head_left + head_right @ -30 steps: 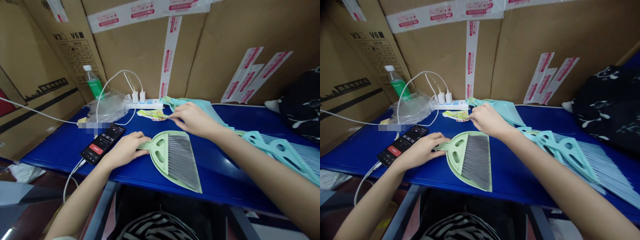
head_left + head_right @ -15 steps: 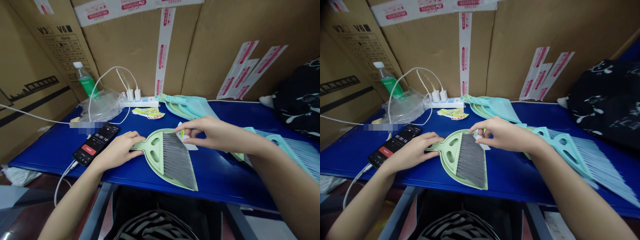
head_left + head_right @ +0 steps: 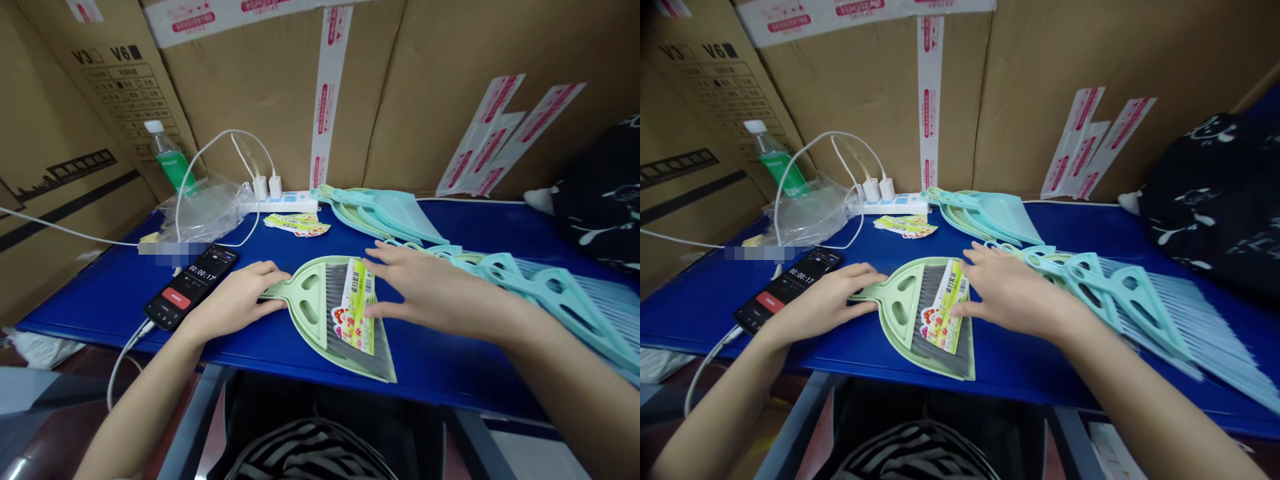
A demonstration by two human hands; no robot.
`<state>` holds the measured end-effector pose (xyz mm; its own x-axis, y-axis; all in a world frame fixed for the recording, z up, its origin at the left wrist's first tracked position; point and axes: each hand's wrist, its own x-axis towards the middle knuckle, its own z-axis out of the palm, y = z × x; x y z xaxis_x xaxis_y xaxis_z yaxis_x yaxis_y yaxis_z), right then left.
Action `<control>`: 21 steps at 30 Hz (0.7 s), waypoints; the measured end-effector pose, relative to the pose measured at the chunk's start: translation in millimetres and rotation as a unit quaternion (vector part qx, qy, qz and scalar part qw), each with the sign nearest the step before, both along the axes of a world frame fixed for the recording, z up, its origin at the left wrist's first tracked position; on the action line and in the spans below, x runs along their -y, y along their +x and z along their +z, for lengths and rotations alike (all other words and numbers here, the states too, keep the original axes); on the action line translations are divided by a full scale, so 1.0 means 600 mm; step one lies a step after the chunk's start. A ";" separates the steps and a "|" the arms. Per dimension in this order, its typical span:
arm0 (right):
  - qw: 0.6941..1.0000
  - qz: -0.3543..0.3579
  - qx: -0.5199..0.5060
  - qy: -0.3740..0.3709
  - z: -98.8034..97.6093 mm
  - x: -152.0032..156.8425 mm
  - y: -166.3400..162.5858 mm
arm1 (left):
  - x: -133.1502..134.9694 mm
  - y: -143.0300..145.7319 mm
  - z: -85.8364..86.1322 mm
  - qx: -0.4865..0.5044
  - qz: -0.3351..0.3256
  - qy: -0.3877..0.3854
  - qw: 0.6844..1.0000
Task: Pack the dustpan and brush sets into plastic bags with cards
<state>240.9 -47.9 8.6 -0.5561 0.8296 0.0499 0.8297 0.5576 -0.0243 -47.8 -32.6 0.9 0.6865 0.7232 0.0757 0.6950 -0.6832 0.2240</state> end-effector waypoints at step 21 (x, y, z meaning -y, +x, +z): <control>0.987 -0.020 -0.010 -0.162 0.006 0.006 -0.015 | 0.001 0.001 0.002 -0.002 -0.002 0.000 1.000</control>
<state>232.0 -51.5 12.4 -0.5242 0.8252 -0.2104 0.8485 0.4851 -0.2117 -46.9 -33.3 1.8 0.6896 0.7206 0.0722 0.6933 -0.6857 0.2216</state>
